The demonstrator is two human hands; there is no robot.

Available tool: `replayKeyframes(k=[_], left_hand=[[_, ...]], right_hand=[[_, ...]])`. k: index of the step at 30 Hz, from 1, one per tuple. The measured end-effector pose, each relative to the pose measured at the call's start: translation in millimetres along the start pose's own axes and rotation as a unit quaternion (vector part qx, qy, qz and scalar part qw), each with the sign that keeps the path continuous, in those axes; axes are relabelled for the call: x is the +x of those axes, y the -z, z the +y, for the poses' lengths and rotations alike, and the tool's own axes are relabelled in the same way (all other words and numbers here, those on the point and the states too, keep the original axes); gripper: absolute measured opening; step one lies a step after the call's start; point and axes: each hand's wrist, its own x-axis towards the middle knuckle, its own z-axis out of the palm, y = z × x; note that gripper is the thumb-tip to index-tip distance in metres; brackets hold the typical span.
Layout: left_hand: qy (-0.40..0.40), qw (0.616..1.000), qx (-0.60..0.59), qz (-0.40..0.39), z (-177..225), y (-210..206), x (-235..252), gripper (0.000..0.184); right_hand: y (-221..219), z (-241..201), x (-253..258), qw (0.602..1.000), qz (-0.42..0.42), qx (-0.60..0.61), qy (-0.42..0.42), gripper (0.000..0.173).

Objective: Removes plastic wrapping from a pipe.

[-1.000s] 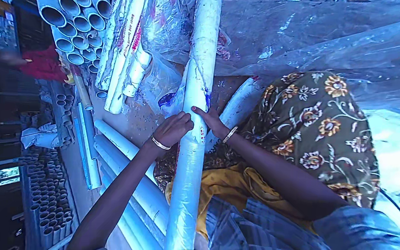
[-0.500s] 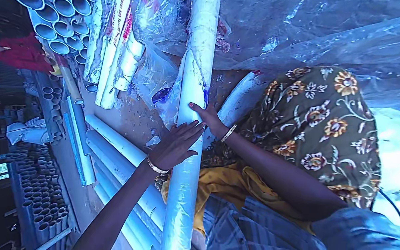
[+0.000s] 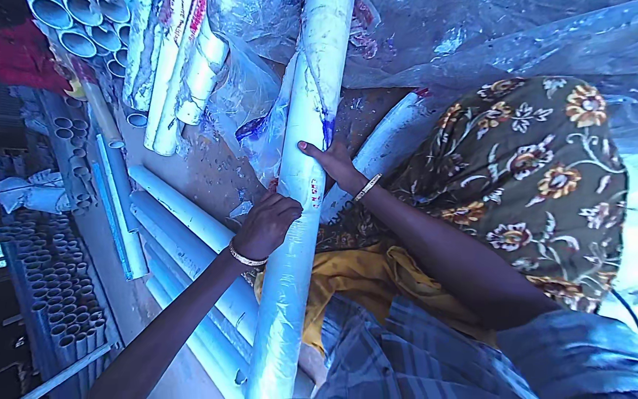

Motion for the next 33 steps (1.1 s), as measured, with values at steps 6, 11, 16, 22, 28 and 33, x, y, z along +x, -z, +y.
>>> replayKeyframes(k=[6,11,16,22,28,33], left_hand=[[0.123,0.988,-0.037,0.085,9.1,-20.4,-15.4,0.024],[0.191,0.964,-0.010,0.183,36.3,-49.6,-8.9,0.025],[0.216,0.944,-0.103,0.226,27.3,-57.0,-13.2,0.021],[0.189,0.937,-0.195,0.222,17.3,-59.9,-12.7,0.021],[0.197,0.938,-0.179,0.222,37.8,-49.7,0.4,0.018],[0.290,0.937,-0.126,0.145,62.8,-8.1,51.4,0.037]], right_hand=[[-0.2,-9.9,-4.1,0.999,-0.030,-0.006,-0.027,0.073],[9.7,-28.8,-30.5,0.997,0.028,-0.066,-0.027,0.081],[62.4,-94.9,-113.3,0.953,-0.030,-0.250,0.171,0.026],[72.3,-124.4,-156.6,0.581,-0.213,-0.782,-0.076,0.039],[95.0,-133.7,-142.5,0.723,-0.069,-0.658,0.199,0.019],[52.9,-154.4,-59.9,0.881,0.097,-0.432,0.168,0.052]])
